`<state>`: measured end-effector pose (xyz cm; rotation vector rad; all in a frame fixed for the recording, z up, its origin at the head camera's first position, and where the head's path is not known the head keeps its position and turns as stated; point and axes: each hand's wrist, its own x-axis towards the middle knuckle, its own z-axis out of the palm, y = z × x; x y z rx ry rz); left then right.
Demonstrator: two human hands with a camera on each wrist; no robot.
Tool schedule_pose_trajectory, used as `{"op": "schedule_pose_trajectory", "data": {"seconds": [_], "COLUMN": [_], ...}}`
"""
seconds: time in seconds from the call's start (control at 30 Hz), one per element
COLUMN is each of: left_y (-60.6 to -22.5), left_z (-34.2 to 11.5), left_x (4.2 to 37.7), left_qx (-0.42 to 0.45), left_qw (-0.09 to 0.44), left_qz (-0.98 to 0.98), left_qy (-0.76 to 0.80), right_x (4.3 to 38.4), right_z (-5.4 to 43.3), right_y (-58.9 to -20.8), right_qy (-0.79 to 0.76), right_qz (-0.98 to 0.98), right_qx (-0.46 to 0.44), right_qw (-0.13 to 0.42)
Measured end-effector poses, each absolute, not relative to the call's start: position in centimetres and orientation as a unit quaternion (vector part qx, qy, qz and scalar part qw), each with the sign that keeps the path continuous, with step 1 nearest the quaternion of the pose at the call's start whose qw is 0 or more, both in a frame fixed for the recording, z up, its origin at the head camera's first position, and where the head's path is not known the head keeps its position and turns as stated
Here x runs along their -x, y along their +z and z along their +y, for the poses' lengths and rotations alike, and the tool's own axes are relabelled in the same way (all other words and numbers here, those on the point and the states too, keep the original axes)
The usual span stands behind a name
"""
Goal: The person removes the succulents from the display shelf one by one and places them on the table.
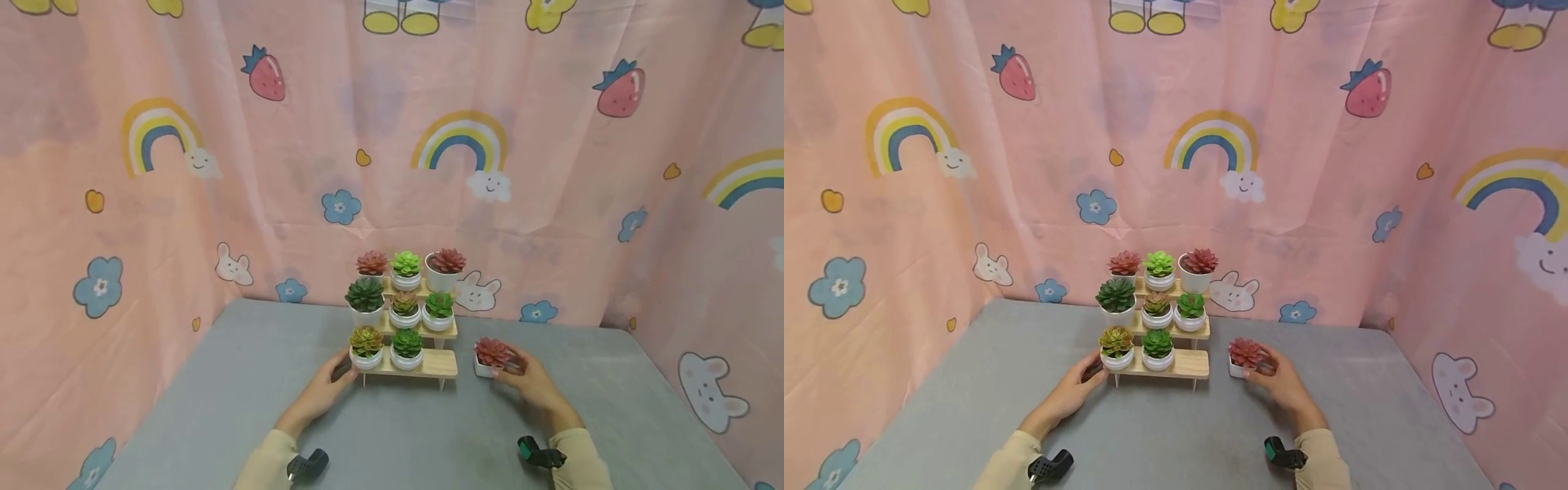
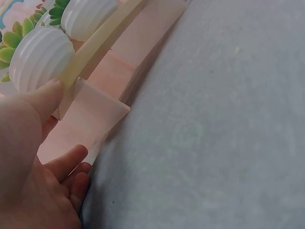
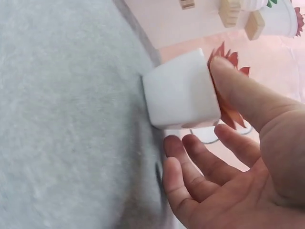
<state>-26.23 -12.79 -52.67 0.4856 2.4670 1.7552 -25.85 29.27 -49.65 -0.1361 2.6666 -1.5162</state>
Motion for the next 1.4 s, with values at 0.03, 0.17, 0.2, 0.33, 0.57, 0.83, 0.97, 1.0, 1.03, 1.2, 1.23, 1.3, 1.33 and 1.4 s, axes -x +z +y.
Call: {"op": "schedule_pose_trajectory", "data": {"seconds": [0.03,0.17,0.2,0.33,0.57,0.83,0.97,1.0,1.03,1.2,1.23,1.3,1.33,1.4], "left_y": [-52.6,-52.5,-52.4,-52.3,-52.2,-52.2,-52.1,-52.1,-52.1,-52.2,-52.3,-52.5,-52.5,-52.6], "left_z": [-12.8,-12.8,-12.8,-12.7,-12.7,-12.7,-12.6,-12.6,-12.6,-12.6,-12.6,-12.7,-12.7,-12.7], "left_x": [26.3,26.3,26.3,26.2,26.3,26.2,26.2,26.2,26.2,26.3,26.3,26.3,26.3,26.3], "left_qx": [-0.161,-0.162,-0.159,-0.147,-0.144,-0.145,-0.144,-0.145,-0.144,-0.146,-0.141,-0.137,-0.135,-0.132], "left_qw": [0.035,0.026,0.028,0.036,0.039,0.041,0.041,0.041,0.041,0.043,0.046,0.049,0.049,0.049], "left_qz": [0.805,0.813,0.813,0.809,0.812,0.811,0.81,0.81,0.809,0.809,0.808,0.807,0.808,0.808], "left_qy": [0.57,0.559,0.559,0.568,0.564,0.565,0.567,0.566,0.568,0.568,0.571,0.572,0.572,0.572], "right_x": [25.9,25.8,25.8,25.6,24.7,23.8,23.5,23.4,23.4,23.4,23.4,23.5,23.5,23.5], "right_z": [29.3,29.6,29.6,29.6,28.8,26.5,24.9,24.5,24.1,22.4,22.1,21.6,21.4,21.0], "right_y": [-49.5,-48.6,-48.5,-47.4,-45.0,-42.9,-42.5,-42.4,-42.5,-42.8,-42.9,-43.1,-43.2,-43.5], "right_qy": [-0.493,-0.494,-0.494,-0.489,-0.497,-0.493,-0.503,-0.508,-0.513,-0.516,-0.515,-0.516,-0.516,-0.519], "right_qz": [0.868,0.867,0.868,0.871,0.867,0.863,0.854,0.851,0.847,0.843,0.844,0.844,0.844,0.843], "right_qx": [0.047,0.045,0.042,0.033,0.027,0.047,0.08,0.089,0.098,0.121,0.122,0.122,0.123,0.124], "right_qw": [0.036,0.037,0.035,0.014,-0.038,-0.097,-0.103,-0.102,-0.101,-0.092,-0.089,-0.08,-0.077,-0.069]}}
